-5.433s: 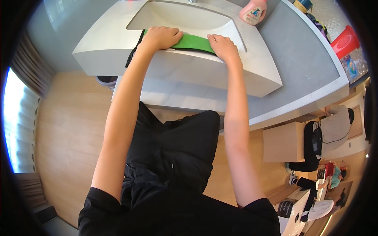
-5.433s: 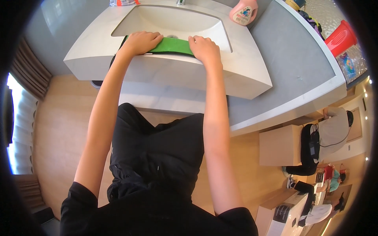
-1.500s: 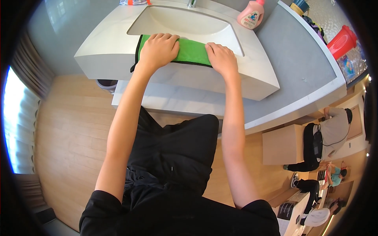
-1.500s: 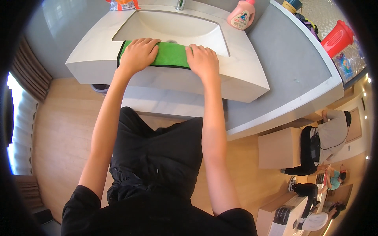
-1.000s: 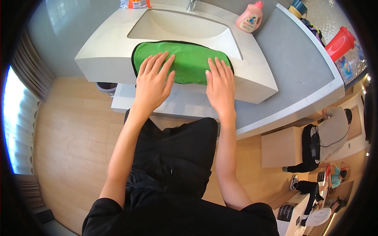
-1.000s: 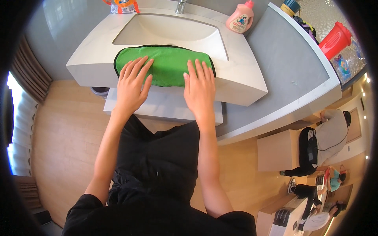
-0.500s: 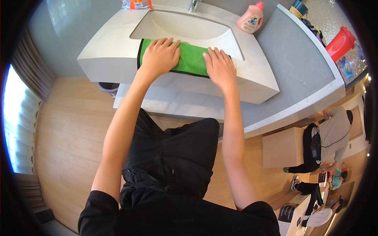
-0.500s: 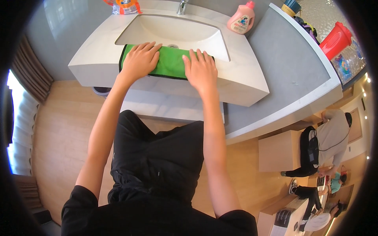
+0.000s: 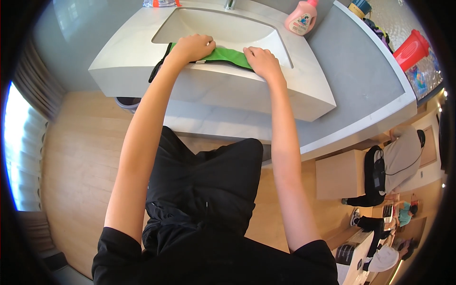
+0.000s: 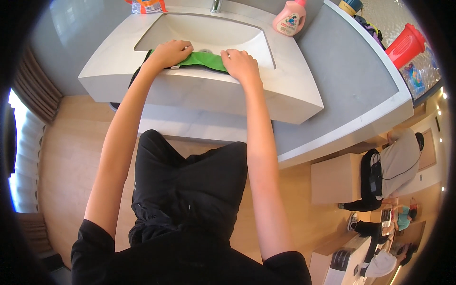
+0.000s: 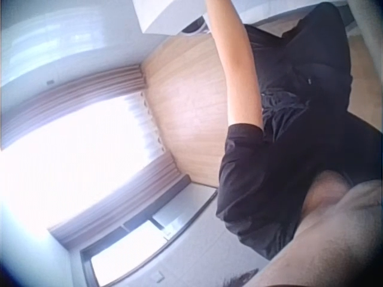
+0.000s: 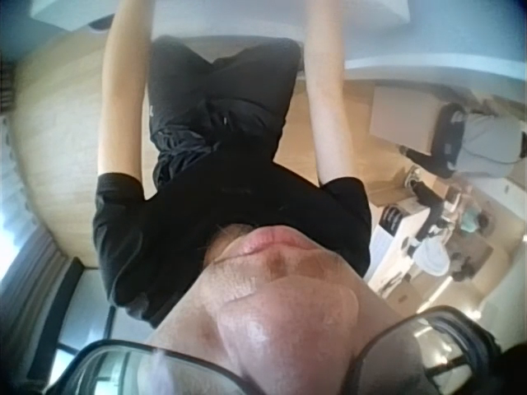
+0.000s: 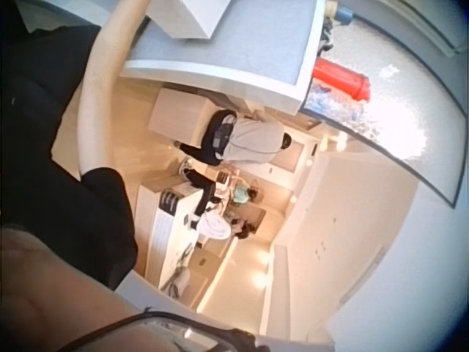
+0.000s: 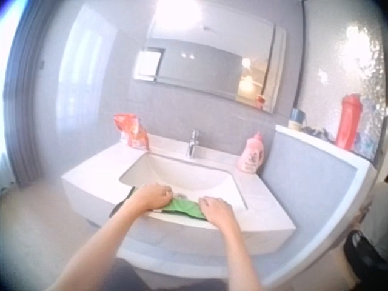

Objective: The person cleans the edge of a bathroom sink by hand using a green cloth, wiping back and forth along the flat surface.

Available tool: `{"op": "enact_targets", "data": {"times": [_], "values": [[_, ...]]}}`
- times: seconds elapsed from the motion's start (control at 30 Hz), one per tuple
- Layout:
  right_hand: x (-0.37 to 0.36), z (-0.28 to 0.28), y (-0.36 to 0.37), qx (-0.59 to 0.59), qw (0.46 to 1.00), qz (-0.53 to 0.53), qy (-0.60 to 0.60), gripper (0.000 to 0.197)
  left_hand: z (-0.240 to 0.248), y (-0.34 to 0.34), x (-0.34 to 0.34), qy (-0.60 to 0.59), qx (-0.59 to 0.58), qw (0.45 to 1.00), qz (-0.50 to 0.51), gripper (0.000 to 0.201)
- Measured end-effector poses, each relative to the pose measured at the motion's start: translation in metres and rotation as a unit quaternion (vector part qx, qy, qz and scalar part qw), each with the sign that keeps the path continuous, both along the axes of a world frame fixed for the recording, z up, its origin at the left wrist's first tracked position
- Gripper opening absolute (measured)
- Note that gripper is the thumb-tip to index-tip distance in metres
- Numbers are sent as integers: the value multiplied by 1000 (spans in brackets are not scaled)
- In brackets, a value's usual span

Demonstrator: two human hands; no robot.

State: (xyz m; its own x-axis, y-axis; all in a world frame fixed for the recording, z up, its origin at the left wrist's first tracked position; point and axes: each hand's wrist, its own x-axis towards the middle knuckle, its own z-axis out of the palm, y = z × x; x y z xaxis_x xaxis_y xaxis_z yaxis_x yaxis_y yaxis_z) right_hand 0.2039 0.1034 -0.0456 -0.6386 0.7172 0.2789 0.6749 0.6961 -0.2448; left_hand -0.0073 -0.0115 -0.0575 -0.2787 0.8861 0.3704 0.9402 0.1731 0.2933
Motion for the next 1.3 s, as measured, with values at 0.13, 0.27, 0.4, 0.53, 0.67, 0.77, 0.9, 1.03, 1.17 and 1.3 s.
{"op": "enact_targets", "data": {"times": [0.13, 0.27, 0.4, 0.53, 0.67, 0.77, 0.9, 1.03, 1.17, 1.3], "values": [[7, 2, -8, -15, 1000, 4, 2, 45, 5, -13, 12, -12, -32, 999, -6, 38], [12, -3, -16, 9, 1000, 16, 18, 44, -8, -22, 14, 54, 50, 996, -41, 33], [23, -16, -22, 95, 988, 83, 90, 40, -10, -34, 24, 86, 102, 989, -57, 29], [27, -37, -39, 213, 969, 53, 112, 39, -15, -53, 35, 107, 158, 980, -50, 31], [38, -45, -63, 222, 967, 42, 119, 42, -29, -65, 49, 172, 230, 957, -39, 32], [48, -48, -80, 239, 961, 41, 130, 42, -33, -86, 69, 150, 253, 955, -50, 34], [60, -49, -108, 237, 959, 47, 145, 41, -39, -121, 90, 99, 231, 966, -53, 45], [66, -42, -121, 213, 963, 48, 157, 42, -36, -128, 93, 94, 225, 969, -47, 45], [61, -34, -111, 174, 973, 45, 143, 45, -33, -112, 90, 121, 229, 966, -17, 40], [38, -36, -78, 169, 981, 33, 86, 53, -30, -80, 66, 132, 218, 967, -9, 39]]}}
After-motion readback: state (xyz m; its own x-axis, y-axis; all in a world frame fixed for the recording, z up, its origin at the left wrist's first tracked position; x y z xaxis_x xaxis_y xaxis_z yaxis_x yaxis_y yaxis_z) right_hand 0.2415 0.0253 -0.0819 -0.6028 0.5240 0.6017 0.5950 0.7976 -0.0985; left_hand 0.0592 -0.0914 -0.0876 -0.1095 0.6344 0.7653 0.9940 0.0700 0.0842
